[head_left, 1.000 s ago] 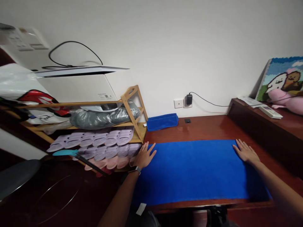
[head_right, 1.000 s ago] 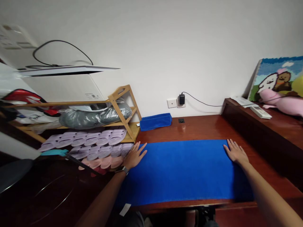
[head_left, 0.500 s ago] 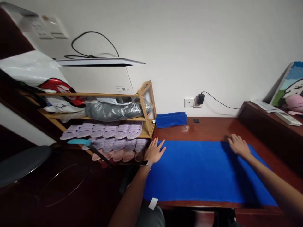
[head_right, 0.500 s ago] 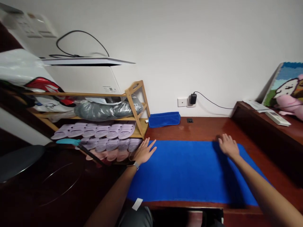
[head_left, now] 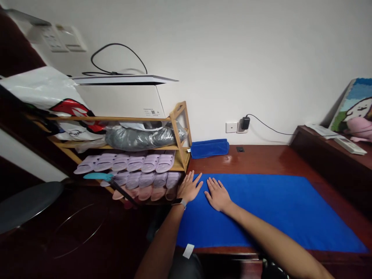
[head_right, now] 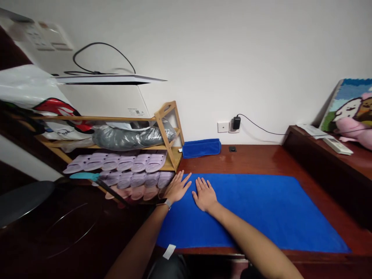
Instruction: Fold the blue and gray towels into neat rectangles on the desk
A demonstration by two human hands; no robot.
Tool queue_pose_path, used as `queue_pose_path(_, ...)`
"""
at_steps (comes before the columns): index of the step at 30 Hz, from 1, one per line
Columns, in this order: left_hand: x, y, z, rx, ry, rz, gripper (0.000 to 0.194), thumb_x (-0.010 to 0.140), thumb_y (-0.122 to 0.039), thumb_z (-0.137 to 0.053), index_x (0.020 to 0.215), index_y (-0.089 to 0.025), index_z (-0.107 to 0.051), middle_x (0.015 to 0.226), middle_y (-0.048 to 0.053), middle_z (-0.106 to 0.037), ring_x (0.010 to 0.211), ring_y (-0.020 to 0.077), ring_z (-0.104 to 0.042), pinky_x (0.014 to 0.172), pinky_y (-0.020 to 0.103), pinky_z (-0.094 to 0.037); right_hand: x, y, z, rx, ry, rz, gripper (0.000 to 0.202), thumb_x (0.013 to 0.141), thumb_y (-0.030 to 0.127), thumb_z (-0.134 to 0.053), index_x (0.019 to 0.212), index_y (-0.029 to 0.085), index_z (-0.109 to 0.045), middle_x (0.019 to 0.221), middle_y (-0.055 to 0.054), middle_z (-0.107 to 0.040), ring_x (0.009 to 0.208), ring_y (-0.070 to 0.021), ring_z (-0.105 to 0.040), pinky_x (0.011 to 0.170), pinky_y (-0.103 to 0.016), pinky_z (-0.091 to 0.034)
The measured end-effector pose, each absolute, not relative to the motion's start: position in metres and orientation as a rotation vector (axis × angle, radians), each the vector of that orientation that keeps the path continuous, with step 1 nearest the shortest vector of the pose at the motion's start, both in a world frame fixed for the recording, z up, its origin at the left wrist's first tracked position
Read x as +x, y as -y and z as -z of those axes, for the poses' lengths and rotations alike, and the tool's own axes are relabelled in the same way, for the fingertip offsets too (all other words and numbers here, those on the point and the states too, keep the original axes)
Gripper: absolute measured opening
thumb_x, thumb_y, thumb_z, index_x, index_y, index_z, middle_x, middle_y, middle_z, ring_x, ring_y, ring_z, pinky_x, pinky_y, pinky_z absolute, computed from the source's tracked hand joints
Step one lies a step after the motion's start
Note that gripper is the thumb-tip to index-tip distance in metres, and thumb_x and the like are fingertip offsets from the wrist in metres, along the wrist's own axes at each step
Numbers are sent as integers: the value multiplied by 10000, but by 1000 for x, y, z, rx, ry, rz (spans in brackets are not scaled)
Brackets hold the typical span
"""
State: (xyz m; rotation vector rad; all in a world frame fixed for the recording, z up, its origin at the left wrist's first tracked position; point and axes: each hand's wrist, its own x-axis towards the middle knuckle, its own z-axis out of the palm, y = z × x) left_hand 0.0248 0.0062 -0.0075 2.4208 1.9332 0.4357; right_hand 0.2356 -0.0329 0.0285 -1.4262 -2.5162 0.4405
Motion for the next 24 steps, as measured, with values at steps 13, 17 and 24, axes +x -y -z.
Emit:
queue_pose_path(13,21,-12,8,2455,-1951,-358,618,1072,-617,-310,1608,-326,-408,1721,77,-296,1583,319,-259,1261,512,-263,564,-1,10,-2027,2232,-218,796,1013,643,-168,1655,191,-306,1710,-90,-305,1594,-251,-208,1300,-481,-167)
queue_pose_path(17,19,-14,9,2480,-1946,-361,607,1069,-615,-321,1600,-338,-419,1709,63,-330,1573,315,-289,1258,519,-279,660,-6,22,-2191,2129,-191,802,991,618,-169,1651,185,-313,1719,-90,-287,1593,-269,-207,1296,-484,-183)
queue_pose_path(24,15,-19,13,2556,-1937,-394,587,1065,-580,-358,1579,-318,-467,1671,85,-405,1546,345,-346,1246,538,-316,692,-11,32,-2170,2081,-172,791,986,629,-189,1655,220,-298,1725,-62,-277,1600,-257,-187,1304,-491,-161)
